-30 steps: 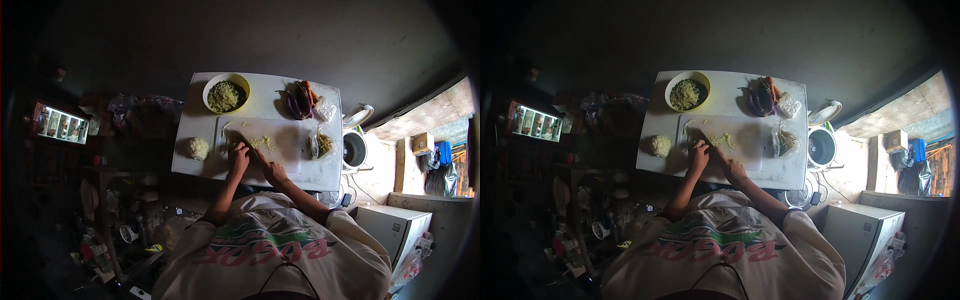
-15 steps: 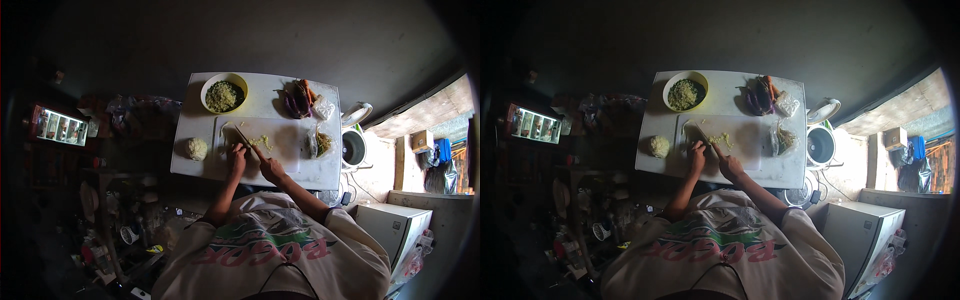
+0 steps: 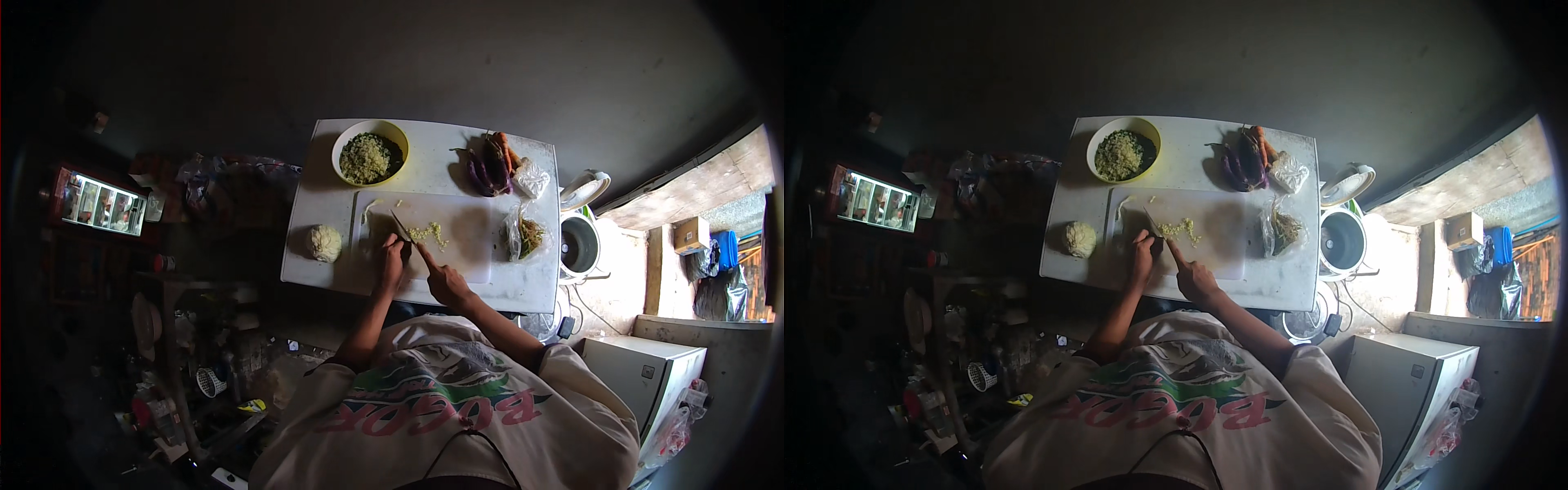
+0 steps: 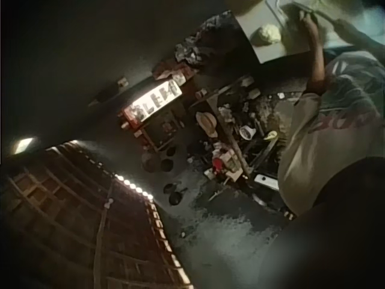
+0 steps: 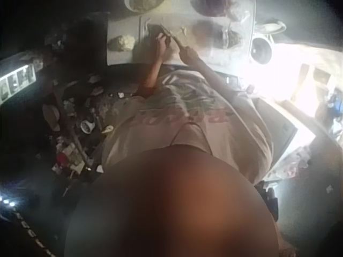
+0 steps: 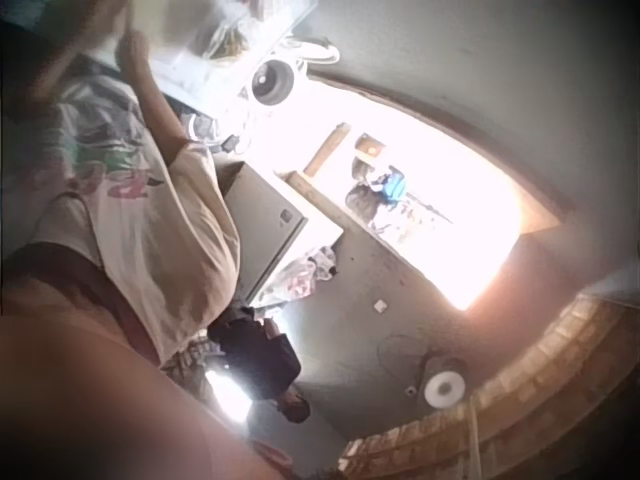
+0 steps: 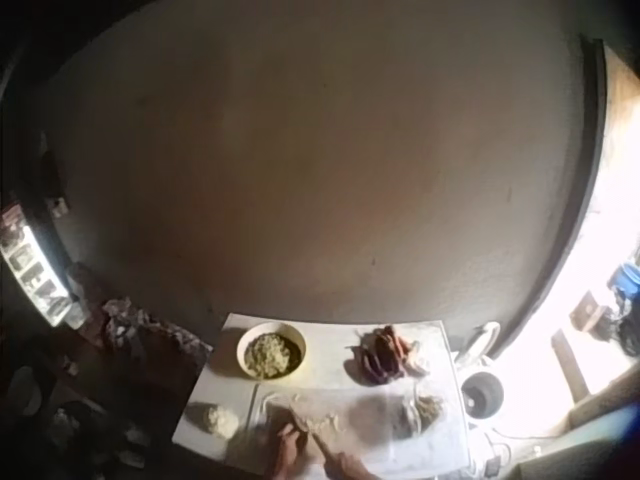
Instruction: The person tears a cabbage leaf by hand and finely chops it on a cutting board using a knife.
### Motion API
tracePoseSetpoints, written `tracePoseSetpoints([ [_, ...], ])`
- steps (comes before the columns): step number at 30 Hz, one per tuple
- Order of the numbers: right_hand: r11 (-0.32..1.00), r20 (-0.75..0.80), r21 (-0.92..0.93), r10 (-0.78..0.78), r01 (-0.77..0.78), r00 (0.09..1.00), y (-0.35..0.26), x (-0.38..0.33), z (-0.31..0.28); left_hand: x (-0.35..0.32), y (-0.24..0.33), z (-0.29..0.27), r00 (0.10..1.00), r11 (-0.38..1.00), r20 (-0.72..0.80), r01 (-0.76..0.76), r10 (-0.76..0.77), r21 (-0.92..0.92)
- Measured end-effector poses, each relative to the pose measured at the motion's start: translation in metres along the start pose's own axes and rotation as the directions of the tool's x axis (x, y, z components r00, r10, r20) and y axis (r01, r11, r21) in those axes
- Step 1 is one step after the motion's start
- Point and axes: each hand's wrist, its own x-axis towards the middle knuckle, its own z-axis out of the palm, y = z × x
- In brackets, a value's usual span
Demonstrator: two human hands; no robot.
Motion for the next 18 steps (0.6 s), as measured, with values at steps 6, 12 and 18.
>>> tracePoseSetpoints([
  [6,1.000,-0.054,0.024,0.015,-0.014,0.998,0.013,0.010,0.011,-0.001,0.021,-0.008,1.000,0.999,0.007,-0.028,0.028,-0.019],
  [12,0.989,-0.122,0.112,-0.082,0.096,0.989,0.024,0.022,-0.001,0.000,0.009,-0.017,0.995,0.985,-0.058,-0.091,0.083,-0.146],
  [18,0.995,-0.109,0.098,0.044,-0.034,0.993,0.027,-0.004,-0.031,-0.004,0.027,-0.038,0.995,0.998,-0.086,0.054,-0.052,0.017],
])
